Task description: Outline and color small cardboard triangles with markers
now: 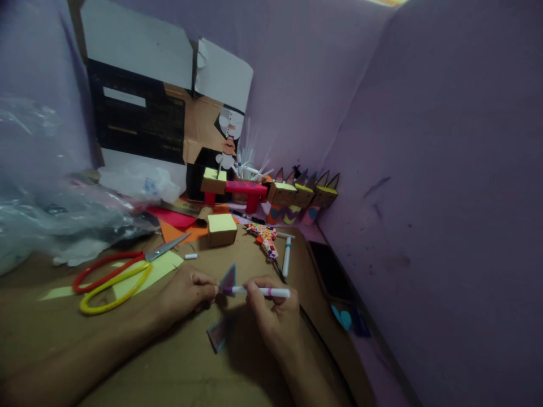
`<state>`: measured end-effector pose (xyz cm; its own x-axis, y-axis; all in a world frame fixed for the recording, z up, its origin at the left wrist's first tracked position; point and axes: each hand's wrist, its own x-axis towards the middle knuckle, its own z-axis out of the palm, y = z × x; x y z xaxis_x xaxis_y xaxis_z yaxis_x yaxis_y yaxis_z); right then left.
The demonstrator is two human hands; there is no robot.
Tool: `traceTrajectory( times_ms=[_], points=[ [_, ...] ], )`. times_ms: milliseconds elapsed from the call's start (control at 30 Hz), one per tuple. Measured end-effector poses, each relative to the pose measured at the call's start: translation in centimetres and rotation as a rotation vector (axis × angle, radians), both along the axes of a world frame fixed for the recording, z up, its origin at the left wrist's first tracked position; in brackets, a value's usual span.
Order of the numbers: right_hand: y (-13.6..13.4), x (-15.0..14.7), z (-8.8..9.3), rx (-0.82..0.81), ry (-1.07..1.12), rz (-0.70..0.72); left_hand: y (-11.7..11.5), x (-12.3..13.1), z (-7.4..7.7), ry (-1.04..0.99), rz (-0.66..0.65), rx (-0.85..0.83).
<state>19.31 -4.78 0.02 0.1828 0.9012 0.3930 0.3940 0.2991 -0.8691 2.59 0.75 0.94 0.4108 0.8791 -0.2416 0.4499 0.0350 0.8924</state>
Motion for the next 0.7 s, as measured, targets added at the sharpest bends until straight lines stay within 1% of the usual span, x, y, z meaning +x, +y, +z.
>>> traceTrajectory(
  times_ms=[133, 333, 533, 700],
  points=[
    [0.05, 0.04, 0.08, 0.026, 0.022, -0.049, -0.11, 0.11, 0.15, -0.002, 0.027, -0.007],
    [0.05, -0.06, 0.09, 0.0, -0.034, 0.025, 0.12, 0.04, -0.35, -0.009, 0.01, -0.012],
    [0.05, 0.03, -0.05, 0.02, -0.001, 0.007, 0.03, 0.12, -0.12, -0.011, 0.036, -0.056],
    [-0.02, -0.04, 0.04, 0.002, -0.034, 0.05, -0.02, 0.17, -0.24, -0.003, 0.064, -0.092]
  ],
)
